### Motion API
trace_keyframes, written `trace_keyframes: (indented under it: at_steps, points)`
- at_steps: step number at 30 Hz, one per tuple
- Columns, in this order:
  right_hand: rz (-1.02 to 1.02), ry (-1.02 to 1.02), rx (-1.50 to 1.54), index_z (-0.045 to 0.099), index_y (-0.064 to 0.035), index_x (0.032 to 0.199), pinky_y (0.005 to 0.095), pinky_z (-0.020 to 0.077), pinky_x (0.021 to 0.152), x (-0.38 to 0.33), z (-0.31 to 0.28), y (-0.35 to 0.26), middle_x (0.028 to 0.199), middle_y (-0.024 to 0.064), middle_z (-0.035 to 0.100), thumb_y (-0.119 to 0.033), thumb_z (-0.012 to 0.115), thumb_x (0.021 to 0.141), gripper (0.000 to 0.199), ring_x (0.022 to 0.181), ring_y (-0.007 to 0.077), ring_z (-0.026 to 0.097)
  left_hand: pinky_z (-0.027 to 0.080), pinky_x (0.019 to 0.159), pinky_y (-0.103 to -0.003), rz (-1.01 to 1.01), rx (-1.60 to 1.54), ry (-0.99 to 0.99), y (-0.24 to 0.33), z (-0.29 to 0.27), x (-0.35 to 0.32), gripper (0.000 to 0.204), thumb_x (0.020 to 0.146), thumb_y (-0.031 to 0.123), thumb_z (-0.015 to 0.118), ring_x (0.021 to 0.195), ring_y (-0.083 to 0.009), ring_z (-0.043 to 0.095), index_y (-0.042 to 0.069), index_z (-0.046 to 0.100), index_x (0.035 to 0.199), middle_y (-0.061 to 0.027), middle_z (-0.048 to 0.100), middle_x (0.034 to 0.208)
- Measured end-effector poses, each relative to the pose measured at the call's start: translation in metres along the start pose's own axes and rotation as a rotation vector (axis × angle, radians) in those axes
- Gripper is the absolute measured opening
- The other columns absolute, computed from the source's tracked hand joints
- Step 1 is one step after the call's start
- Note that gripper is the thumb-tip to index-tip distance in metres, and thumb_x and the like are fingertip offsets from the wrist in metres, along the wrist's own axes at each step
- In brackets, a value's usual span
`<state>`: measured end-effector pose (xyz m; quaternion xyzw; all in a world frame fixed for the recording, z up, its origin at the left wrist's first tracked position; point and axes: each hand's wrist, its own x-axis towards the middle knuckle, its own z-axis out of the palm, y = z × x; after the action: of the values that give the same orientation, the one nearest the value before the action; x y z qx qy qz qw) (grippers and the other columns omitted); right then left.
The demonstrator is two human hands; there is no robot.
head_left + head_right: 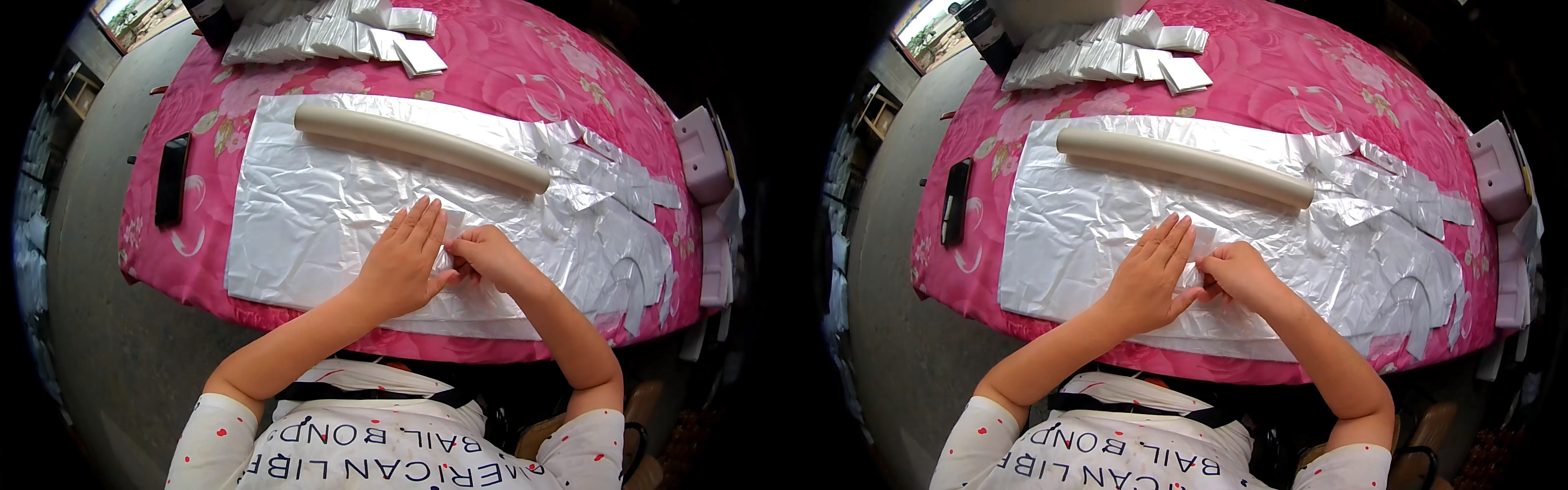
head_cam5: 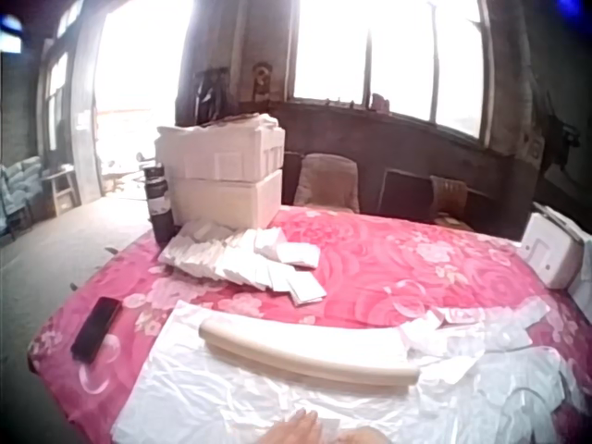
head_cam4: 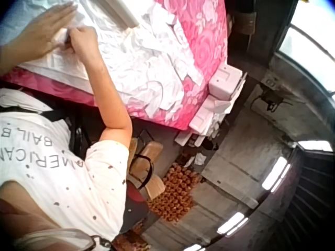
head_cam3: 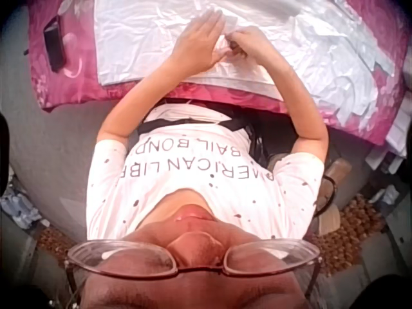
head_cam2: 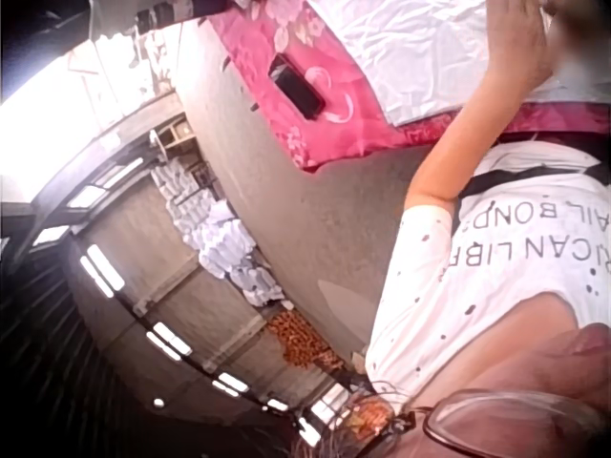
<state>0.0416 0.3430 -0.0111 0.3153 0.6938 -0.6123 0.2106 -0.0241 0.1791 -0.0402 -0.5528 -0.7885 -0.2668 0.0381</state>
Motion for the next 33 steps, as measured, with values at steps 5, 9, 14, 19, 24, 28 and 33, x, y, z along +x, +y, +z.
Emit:
trace_keyframes:
  at_steps: [5, 9, 14, 19, 24, 28, 33]
  points:
    - [-0.073, 0.056, -0.085, 0.061, 0.0017, 0.072, 0.0275, 0.0424, 0.043, -0.004, 0.005, 0.002, 0.067, 0.0105, 0.064, -0.022, 0.059, 0.084, 0.026, 0.055, 0.0162, 0.063, 0.012, 0.112, -0.044, -0.054, 0.042, -0.129, -0.009, 0.017, -0.001, 0.094, 0.079, 0.058, 0.053, 0.138, -0.0338, 0.017, -0.009, 0.024, 0.138, -0.0240, 0.023, 0.145]
    - [-0.323, 0.287, -0.656, 0.060, -0.0004, 0.075, 0.0331, 0.0471, 0.053, -0.021, 0.014, 0.005, 0.066, 0.0089, 0.062, -0.023, 0.068, 0.077, 0.024, 0.060, 0.0223, 0.062, 0.007, 0.113, -0.044, -0.066, 0.047, -0.161, -0.008, 0.021, 0.001, 0.101, 0.075, 0.063, 0.051, 0.139, -0.0336, 0.013, -0.010, 0.022, 0.138, -0.0248, 0.020, 0.146]
    - [-0.876, 0.561, -0.991, 0.057, 0.0007, 0.109, 0.0401, 0.0452, 0.087, -0.033, 0.030, 0.005, 0.109, 0.0156, 0.059, -0.023, 0.066, 0.077, 0.041, 0.103, 0.0311, 0.056, 0.006, 0.113, -0.044, -0.089, 0.155, -0.231, -0.008, 0.012, 0.000, 0.099, 0.077, 0.061, 0.049, 0.140, -0.0336, 0.010, -0.010, 0.018, 0.139, -0.0251, 0.017, 0.147]
    - [-0.980, 0.518, -1.031, 0.043, 0.0006, 0.130, 0.0438, 0.0265, 0.107, 0.007, 0.036, 0.008, 0.134, 0.0213, 0.042, -0.029, 0.059, 0.083, 0.057, 0.128, 0.0353, 0.035, 0.016, 0.111, -0.047, -0.151, -0.156, -0.020, -0.010, -0.013, -0.034, 0.083, 0.076, 0.027, 0.062, 0.138, -0.0356, 0.016, -0.006, 0.021, 0.140, -0.0268, 0.019, 0.146]
    - [-0.903, 0.416, -1.012, 0.033, -0.0007, 0.138, 0.0460, 0.0156, 0.111, 0.025, 0.060, 0.010, 0.145, 0.0223, 0.025, -0.041, 0.050, 0.089, 0.066, 0.137, 0.0355, 0.020, 0.045, 0.094, -0.034, -0.664, -1.175, -0.287, -0.005, -0.072, -0.117, 0.041, 0.086, 0.006, 0.057, 0.112, -0.0254, 0.056, -0.005, 0.048, 0.124, -0.0196, 0.054, 0.124]
    - [-0.878, 0.186, -0.888, 0.031, -0.0016, 0.140, 0.0450, 0.0094, 0.112, 0.000, 0.112, 0.008, 0.148, 0.0218, 0.019, -0.043, 0.049, 0.088, 0.068, 0.139, 0.0343, 0.014, 0.049, 0.085, -0.027, -1.247, -1.427, -0.347, 0.004, -0.070, -0.180, 0.028, 0.091, 0.006, 0.050, 0.099, -0.0160, 0.061, -0.004, 0.056, 0.117, -0.0133, 0.063, 0.109]
    - [-1.001, -0.220, -0.743, 0.032, -0.0049, 0.140, 0.0457, 0.0032, 0.112, -0.025, 0.177, 0.026, 0.149, 0.0206, 0.017, -0.039, 0.046, 0.091, 0.061, 0.139, 0.0348, 0.011, 0.049, 0.073, -0.026, -1.409, -1.298, -0.120, 0.007, -0.058, -0.188, 0.020, 0.087, 0.010, 0.058, 0.085, -0.0127, 0.062, -0.005, 0.062, 0.098, -0.0131, 0.067, 0.096]
